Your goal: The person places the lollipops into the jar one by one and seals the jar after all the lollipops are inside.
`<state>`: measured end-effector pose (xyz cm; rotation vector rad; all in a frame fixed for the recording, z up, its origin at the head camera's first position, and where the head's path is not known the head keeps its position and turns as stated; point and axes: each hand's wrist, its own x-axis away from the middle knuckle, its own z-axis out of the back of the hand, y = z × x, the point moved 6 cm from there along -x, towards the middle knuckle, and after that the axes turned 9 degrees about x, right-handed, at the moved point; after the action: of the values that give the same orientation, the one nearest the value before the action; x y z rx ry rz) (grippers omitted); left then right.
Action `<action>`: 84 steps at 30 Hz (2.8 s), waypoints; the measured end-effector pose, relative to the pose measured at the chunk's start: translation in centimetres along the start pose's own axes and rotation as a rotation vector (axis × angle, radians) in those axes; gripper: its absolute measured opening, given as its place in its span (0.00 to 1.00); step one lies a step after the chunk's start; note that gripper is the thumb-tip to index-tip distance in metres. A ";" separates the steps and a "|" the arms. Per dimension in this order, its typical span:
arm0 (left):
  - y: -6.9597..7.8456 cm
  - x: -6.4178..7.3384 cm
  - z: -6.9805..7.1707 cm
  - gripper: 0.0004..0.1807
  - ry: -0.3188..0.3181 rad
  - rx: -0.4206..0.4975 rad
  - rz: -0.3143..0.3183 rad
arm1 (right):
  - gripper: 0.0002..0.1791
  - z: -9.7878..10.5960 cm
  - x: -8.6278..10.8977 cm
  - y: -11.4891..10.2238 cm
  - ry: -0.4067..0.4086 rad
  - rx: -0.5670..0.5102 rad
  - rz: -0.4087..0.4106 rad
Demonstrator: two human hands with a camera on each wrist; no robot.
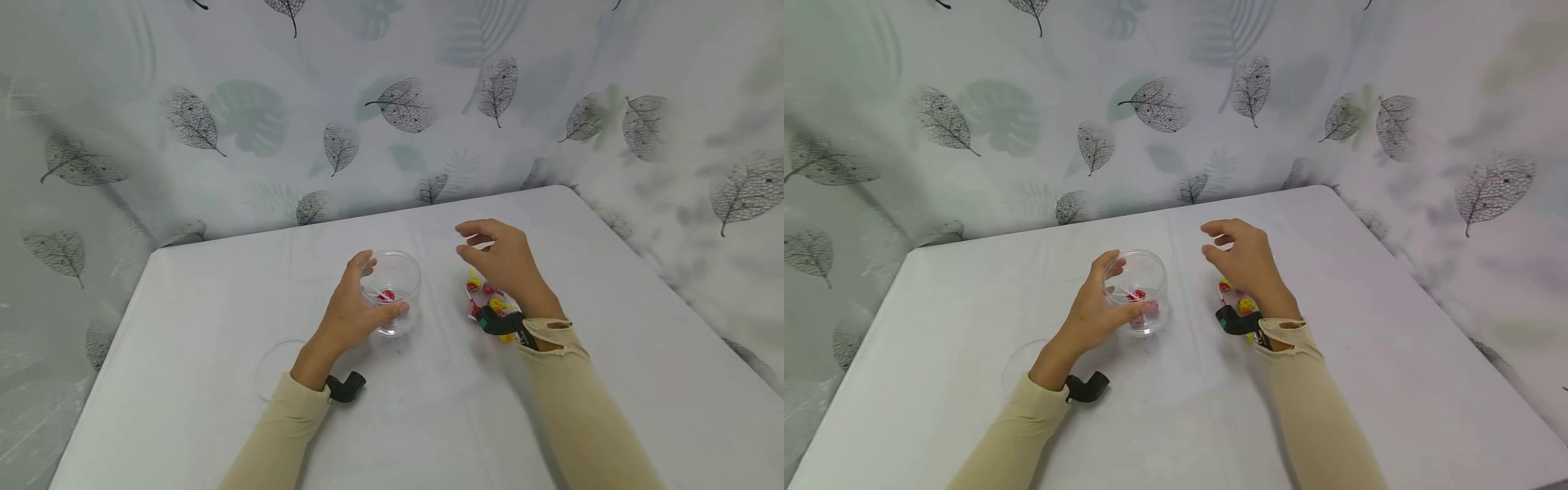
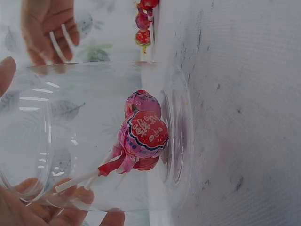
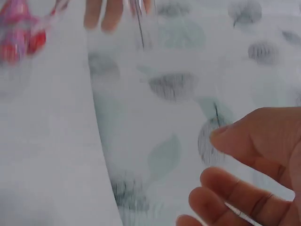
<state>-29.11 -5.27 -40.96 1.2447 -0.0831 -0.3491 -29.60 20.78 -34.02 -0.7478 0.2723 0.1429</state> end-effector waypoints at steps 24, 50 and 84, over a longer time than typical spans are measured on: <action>-0.1 0.0 0.1 0.59 -0.011 0.001 -0.016 | 0.30 1.4 -0.6 13.1 -0.371 0.214 -0.411; 0.0 0.2 0.1 0.59 -0.007 0.001 0.000 | 0.20 2.8 0.7 14.2 -0.289 0.028 -0.461; -0.1 0.1 0.1 0.59 -0.008 0.002 -0.002 | 0.19 3.2 1.4 10.0 0.084 -0.213 -0.419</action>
<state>-29.07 -5.39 -41.03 1.2458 -0.0890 -0.3558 -29.93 30.26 -38.72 -1.0078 0.1759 -0.2605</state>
